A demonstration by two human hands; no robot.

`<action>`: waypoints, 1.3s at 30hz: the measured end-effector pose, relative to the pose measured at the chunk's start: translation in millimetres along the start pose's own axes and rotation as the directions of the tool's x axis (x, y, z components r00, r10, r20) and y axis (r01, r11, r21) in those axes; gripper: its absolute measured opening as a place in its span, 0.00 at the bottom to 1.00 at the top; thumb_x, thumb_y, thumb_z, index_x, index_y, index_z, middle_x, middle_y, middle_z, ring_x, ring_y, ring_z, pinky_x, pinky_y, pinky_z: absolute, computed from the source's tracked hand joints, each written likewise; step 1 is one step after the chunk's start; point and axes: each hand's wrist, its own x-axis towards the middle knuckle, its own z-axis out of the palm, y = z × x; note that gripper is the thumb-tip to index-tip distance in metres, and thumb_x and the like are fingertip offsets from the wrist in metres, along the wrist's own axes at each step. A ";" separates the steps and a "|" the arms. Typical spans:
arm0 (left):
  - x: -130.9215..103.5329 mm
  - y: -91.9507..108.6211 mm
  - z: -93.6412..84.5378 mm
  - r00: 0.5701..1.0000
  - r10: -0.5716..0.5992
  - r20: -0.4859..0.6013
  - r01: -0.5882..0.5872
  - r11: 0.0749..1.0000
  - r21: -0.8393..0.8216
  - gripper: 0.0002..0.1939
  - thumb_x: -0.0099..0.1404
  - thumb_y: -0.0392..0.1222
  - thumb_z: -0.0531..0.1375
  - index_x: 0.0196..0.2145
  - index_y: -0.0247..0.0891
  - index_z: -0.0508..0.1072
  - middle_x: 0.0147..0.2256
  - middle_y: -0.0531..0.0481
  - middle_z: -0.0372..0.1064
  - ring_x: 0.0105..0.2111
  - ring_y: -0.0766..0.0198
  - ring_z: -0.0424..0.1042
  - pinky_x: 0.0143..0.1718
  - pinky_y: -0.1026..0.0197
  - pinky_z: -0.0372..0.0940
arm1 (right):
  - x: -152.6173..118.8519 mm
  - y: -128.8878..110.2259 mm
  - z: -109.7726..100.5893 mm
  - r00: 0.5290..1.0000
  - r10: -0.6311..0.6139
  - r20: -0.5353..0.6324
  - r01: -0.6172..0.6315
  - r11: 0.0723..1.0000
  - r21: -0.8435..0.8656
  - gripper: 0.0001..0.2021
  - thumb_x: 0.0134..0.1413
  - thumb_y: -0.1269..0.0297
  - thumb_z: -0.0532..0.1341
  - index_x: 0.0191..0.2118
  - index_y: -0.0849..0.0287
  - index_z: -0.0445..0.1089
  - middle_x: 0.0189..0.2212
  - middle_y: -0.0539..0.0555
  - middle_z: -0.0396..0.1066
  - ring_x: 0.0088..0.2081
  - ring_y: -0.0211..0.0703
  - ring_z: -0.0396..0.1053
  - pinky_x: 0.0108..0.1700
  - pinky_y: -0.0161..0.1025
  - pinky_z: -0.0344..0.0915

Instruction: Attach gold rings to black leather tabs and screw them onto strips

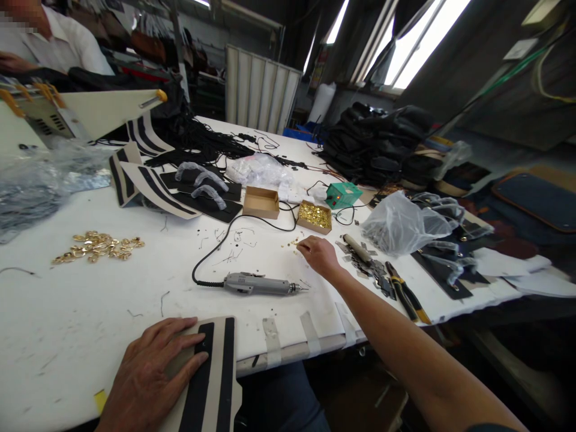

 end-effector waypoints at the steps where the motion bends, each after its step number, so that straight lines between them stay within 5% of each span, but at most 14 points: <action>1: -0.1 -0.4 0.1 1.000 0.006 -0.003 -0.006 1.000 -0.001 0.19 0.68 0.63 0.62 0.47 0.51 0.81 0.56 0.49 0.77 0.58 0.45 0.70 0.54 0.43 0.65 | 0.8 -2.7 0.8 1.000 -0.003 0.002 0.003 1.000 -0.010 0.13 0.69 0.61 0.58 0.42 0.53 0.82 0.43 0.54 0.81 0.44 0.44 0.73 0.42 0.39 0.57; 8: 1.5 1.6 -1.8 1.000 0.008 -0.005 -0.008 1.000 0.006 0.17 0.69 0.60 0.62 0.48 0.51 0.81 0.55 0.49 0.77 0.58 0.45 0.70 0.53 0.44 0.65 | 1.5 -18.1 7.8 0.999 0.003 0.041 0.000 0.997 -0.076 0.13 0.67 0.65 0.58 0.36 0.56 0.80 0.40 0.55 0.80 0.43 0.46 0.72 0.43 0.42 0.53; 25: 0.9 1.9 -2.3 1.000 0.013 0.005 -0.013 1.000 0.004 0.16 0.68 0.58 0.64 0.48 0.51 0.80 0.56 0.50 0.76 0.58 0.46 0.69 0.54 0.44 0.64 | 4.3 -15.9 5.3 0.992 0.079 0.098 -0.075 0.997 -0.036 0.12 0.69 0.61 0.59 0.41 0.51 0.82 0.44 0.53 0.81 0.47 0.46 0.72 0.44 0.40 0.55; 33: 0.8 2.9 -2.0 1.000 -0.005 0.016 0.005 1.000 -0.002 0.15 0.68 0.58 0.64 0.49 0.52 0.80 0.57 0.51 0.76 0.59 0.46 0.69 0.55 0.43 0.63 | 0.2 -6.6 8.0 0.993 0.109 0.037 -0.109 0.994 -0.014 0.16 0.72 0.58 0.55 0.48 0.50 0.81 0.49 0.51 0.81 0.47 0.44 0.74 0.45 0.38 0.58; 39: 0.7 2.1 -1.5 1.000 0.000 0.002 0.000 1.000 -0.006 0.16 0.68 0.59 0.63 0.48 0.52 0.80 0.56 0.50 0.77 0.58 0.46 0.70 0.54 0.44 0.64 | -4.3 -17.0 4.9 0.999 0.043 0.005 -0.043 0.995 -0.088 0.14 0.68 0.63 0.57 0.37 0.55 0.81 0.41 0.56 0.81 0.45 0.47 0.72 0.45 0.43 0.52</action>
